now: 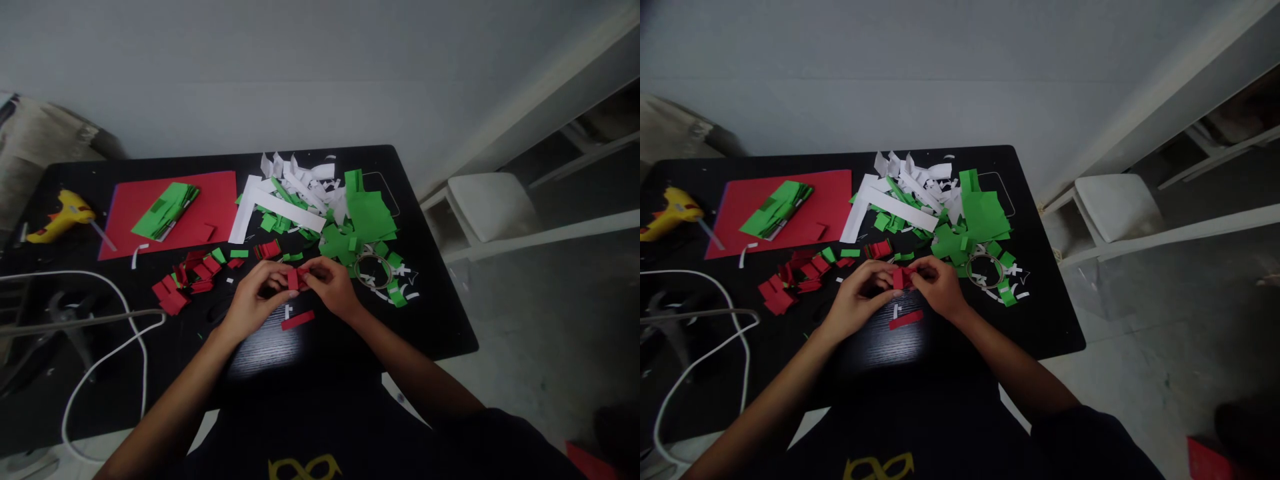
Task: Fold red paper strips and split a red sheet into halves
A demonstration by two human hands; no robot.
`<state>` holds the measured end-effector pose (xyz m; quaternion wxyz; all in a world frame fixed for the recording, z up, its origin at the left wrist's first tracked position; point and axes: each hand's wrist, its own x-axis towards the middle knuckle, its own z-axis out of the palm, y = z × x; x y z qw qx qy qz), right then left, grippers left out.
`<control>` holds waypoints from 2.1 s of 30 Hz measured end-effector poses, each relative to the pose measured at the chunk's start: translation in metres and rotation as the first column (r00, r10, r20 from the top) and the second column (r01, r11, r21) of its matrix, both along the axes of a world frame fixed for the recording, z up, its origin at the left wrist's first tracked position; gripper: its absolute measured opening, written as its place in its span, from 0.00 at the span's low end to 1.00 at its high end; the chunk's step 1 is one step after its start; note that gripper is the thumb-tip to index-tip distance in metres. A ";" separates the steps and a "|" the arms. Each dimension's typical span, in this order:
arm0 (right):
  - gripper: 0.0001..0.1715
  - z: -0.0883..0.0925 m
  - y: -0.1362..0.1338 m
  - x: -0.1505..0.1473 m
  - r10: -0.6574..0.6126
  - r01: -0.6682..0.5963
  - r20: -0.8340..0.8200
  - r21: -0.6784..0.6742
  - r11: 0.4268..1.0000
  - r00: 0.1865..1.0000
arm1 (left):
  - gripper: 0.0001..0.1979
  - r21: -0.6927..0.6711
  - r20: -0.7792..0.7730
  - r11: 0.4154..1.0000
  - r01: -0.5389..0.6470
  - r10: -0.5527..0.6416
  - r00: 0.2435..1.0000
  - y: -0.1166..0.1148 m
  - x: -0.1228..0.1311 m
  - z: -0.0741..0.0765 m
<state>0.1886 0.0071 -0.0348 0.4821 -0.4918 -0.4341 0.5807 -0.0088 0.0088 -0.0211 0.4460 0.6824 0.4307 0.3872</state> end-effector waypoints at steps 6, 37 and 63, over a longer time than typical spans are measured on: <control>0.14 -0.001 0.001 0.002 0.022 -0.023 -0.033 -0.018 1.000 0.999 | 0.18 0.057 -0.039 0.998 0.018 -0.016 0.999 0.000 0.001 0.007; 0.13 0.001 -0.004 -0.003 -0.003 -0.009 0.107 0.113 0.994 0.994 | 0.08 0.021 -0.136 0.987 -0.157 0.158 0.978 -0.008 0.012 0.006; 0.12 -0.002 -0.005 -0.004 -0.003 0.002 0.018 0.056 0.998 1.000 | 0.06 0.067 -0.119 0.989 -0.133 0.140 0.983 -0.009 0.011 0.002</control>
